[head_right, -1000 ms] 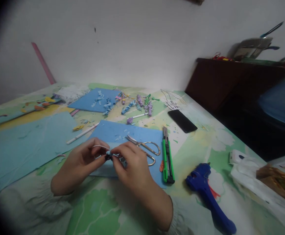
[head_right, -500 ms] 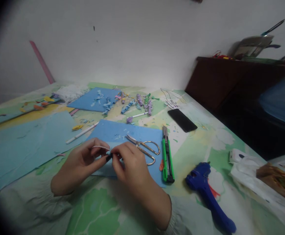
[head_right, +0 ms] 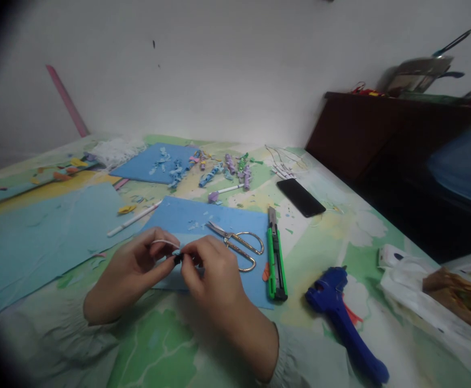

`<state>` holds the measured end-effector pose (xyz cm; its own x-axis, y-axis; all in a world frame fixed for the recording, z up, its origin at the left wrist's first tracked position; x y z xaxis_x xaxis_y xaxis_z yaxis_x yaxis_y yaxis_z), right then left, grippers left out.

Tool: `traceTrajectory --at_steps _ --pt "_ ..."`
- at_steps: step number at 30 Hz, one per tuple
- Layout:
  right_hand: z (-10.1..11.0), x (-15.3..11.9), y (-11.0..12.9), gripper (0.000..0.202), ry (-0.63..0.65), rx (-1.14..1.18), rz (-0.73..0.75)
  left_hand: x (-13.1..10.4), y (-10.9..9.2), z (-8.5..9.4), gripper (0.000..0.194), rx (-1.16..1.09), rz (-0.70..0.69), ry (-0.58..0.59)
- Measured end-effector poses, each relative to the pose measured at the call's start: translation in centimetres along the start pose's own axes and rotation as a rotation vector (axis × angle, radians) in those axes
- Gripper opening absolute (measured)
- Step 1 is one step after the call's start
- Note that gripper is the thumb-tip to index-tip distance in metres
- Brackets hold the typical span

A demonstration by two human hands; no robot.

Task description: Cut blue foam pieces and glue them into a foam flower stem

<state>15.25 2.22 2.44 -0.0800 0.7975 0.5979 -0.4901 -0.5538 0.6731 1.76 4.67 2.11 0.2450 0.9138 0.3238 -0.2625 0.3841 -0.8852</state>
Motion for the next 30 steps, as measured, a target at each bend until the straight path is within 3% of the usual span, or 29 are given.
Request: traceTrajectory --at_steps 11,22,30 --pt "-0.4 0.0 -0.8 0.013 0.033 0.173 -0.231 0.0 0.1 0.0 0.006 -0.025 0.035 -0.022" --pt "0.2 0.0 0.4 0.01 -0.01 -0.041 0.087 -0.4 -0.5 0.3 0.009 0.099 -0.042 -0.078" --pt "0.3 0.2 0.5 0.013 0.005 -0.062 0.137 -0.7 -1.3 0.4 0.021 0.205 -0.122 -0.101"
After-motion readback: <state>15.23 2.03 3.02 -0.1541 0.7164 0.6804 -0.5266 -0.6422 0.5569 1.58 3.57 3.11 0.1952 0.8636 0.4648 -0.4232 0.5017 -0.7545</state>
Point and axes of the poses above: each hand's wrist, its own x-axis towards the middle knuckle, its own z-axis out of the back of the hand, y = z × x, the point moved 4 cm from there along x, towards the middle knuckle, and after that the axes turned 3 degrees about -y, right-handed, at the moved point
